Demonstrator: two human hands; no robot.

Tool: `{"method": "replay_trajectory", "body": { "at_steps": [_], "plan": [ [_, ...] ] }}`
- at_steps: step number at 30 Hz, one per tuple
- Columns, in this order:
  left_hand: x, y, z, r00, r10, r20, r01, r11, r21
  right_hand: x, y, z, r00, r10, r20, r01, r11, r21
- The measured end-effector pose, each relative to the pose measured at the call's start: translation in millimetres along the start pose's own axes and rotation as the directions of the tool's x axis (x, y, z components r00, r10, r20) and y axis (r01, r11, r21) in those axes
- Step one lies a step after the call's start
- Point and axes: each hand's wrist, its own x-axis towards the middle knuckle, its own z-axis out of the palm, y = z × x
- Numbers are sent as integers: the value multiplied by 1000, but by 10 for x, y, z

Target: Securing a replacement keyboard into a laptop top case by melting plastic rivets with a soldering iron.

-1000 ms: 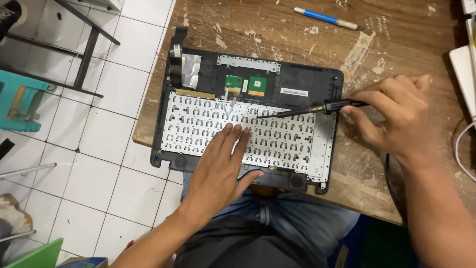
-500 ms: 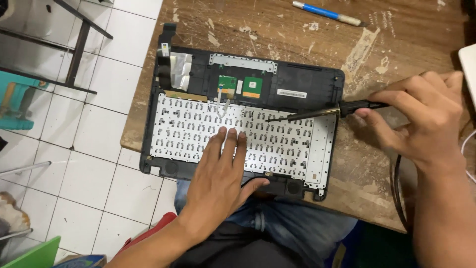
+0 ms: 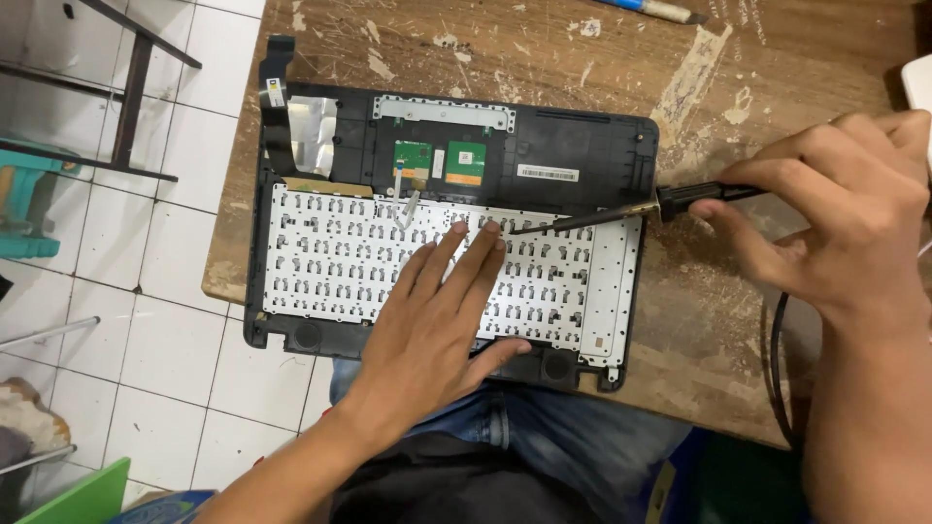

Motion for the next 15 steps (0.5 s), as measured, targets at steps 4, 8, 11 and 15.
{"method": "replay_trajectory", "body": {
  "at_steps": [4, 8, 11, 15],
  "plan": [
    [44, -6, -17, 1000, -17, -24, 15, 997, -82, 5, 46, -33, 1000, 21, 10, -20, 999, -36],
    [39, 25, -45, 999, -32, -13, 31, 994, -104, -39, 61, -13, 999, 41, -22, -41, 999, -7],
    [58, 7, -31, 998, -57, -13, 55, 990, -126, 21, 12, 6, 999, 44, -20, -44, 999, -23],
    [29, -9, -2, 996, -81, 48, 86, 991, -101, 41, -135, 19, 997, 81, -7, -81, 994, -68]
  ]
}}
